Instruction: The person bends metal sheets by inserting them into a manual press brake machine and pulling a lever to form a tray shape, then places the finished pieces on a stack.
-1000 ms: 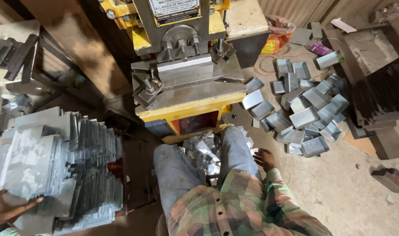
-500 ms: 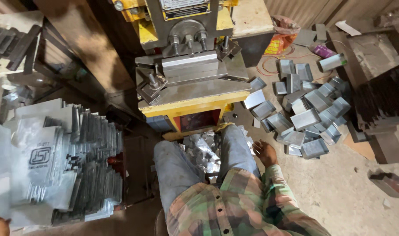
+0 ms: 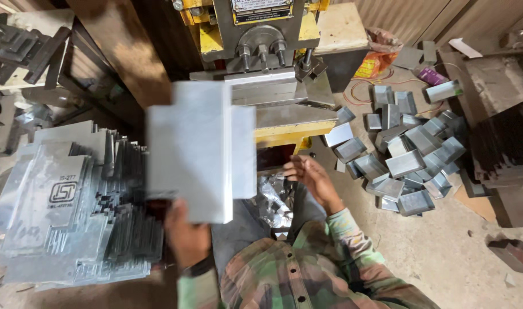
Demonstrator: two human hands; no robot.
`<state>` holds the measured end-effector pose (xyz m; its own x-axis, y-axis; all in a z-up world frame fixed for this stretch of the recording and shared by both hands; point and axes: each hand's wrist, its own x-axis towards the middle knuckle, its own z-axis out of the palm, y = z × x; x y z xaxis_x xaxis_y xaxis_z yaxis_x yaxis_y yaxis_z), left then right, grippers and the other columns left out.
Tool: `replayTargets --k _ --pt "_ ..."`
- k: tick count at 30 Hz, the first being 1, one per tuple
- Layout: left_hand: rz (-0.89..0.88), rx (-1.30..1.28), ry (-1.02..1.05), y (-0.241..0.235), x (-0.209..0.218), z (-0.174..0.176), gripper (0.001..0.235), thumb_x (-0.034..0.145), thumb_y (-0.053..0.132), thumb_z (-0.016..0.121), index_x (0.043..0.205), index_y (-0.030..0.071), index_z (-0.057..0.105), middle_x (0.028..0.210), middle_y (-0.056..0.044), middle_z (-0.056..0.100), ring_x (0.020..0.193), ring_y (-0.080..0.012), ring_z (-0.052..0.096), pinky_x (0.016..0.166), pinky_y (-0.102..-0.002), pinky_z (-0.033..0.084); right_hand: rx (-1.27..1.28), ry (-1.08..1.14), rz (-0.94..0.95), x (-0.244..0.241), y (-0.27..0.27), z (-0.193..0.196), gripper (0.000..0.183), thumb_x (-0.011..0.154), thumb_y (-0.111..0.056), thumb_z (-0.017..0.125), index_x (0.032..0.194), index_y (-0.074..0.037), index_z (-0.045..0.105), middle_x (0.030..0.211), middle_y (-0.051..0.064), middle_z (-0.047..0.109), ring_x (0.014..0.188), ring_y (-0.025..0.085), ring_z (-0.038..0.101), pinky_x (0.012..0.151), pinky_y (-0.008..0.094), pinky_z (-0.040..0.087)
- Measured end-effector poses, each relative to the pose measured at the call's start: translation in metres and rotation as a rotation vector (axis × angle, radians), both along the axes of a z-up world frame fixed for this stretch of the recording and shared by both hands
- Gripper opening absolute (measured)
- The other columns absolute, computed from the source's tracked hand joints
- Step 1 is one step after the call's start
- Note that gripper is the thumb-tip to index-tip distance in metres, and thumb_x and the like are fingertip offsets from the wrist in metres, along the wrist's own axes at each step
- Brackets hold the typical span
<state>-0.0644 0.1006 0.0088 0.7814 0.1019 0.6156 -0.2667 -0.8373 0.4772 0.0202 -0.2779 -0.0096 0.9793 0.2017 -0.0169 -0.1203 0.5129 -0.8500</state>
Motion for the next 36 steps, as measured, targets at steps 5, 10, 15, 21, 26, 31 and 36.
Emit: replayTargets --k 5,10,15,21,26,31,36 --pt "-0.638 -1.747 0.241 -0.123 0.043 0.019 0.036 0.122 0.029 0.061 0.125 -0.007 0.058 0.104 -0.015 0.063 0.088 -0.0237 0.061 0.068 -0.035 0.049 0.185 -0.156 0.069 -0.010 0.036 0.066 0.056 0.100 -0.036 0.051 0.142 0.000 0.051 0.129 0.012 0.066 0.114 0.021 0.066 0.091 0.039 0.059" --pt "-0.605 -1.462 0.524 -0.151 0.057 0.025 0.051 0.104 0.042 0.050 0.134 0.002 0.059 0.117 -0.010 0.073 0.094 -0.0193 0.072 0.074 -0.031 0.060 0.045 -0.050 -0.177 0.013 0.026 0.066 0.035 0.108 -0.012 0.056 0.137 0.008 0.057 0.112 0.014 0.070 0.090 0.020 0.069 0.075 0.034 0.060" --pt "-0.690 -1.470 0.565 -0.160 0.086 0.032 0.051 0.103 0.040 0.053 0.133 -0.001 0.056 0.115 -0.014 0.073 0.094 -0.0284 0.076 0.070 -0.033 0.059 0.089 0.057 -0.201 0.060 0.007 0.045 0.030 0.105 -0.011 0.051 0.128 0.005 0.060 0.107 0.011 0.073 0.085 0.019 0.073 0.073 0.033 0.062" --pt "-0.661 -1.369 0.513 -0.169 0.136 0.029 0.051 0.105 0.040 0.055 0.130 -0.004 0.057 0.114 -0.017 0.071 0.095 -0.0323 0.077 0.068 -0.033 0.060 0.081 0.019 -0.150 0.112 -0.005 0.034 0.028 0.107 -0.014 0.053 0.121 0.008 0.063 0.105 0.013 0.075 0.083 0.021 0.072 0.072 0.033 0.061" --pt "-0.628 -1.405 0.557 -0.171 0.141 0.020 0.054 0.104 0.043 0.052 0.134 -0.001 0.056 0.119 -0.014 0.071 0.098 -0.0292 0.076 0.071 -0.034 0.060 0.032 0.086 -0.181 0.121 -0.012 0.037 0.043 0.108 -0.031 0.054 0.136 0.002 0.060 0.117 0.010 0.070 0.094 0.019 0.069 0.076 0.033 0.057" --pt "-0.641 -1.542 0.502 -0.172 0.141 0.000 0.075 0.102 0.061 0.039 0.141 -0.002 0.052 0.129 -0.014 0.068 0.108 -0.0288 0.069 0.081 -0.041 0.060 0.211 0.122 -0.108 0.113 -0.013 0.040 0.078 0.103 -0.061 0.036 0.142 0.005 0.051 0.130 0.016 0.067 0.110 0.027 0.069 0.092 0.041 0.055" --pt "-0.812 -1.648 0.450 -0.169 0.145 -0.006 0.093 0.103 0.071 0.024 0.147 -0.007 0.049 0.133 -0.021 0.066 0.113 -0.0322 0.066 0.091 -0.045 0.058 0.231 0.105 -0.074 0.114 -0.011 0.048 0.090 0.103 -0.070 0.033 0.145 0.008 0.050 0.133 0.018 0.066 0.116 0.030 0.065 0.095 0.043 0.054"
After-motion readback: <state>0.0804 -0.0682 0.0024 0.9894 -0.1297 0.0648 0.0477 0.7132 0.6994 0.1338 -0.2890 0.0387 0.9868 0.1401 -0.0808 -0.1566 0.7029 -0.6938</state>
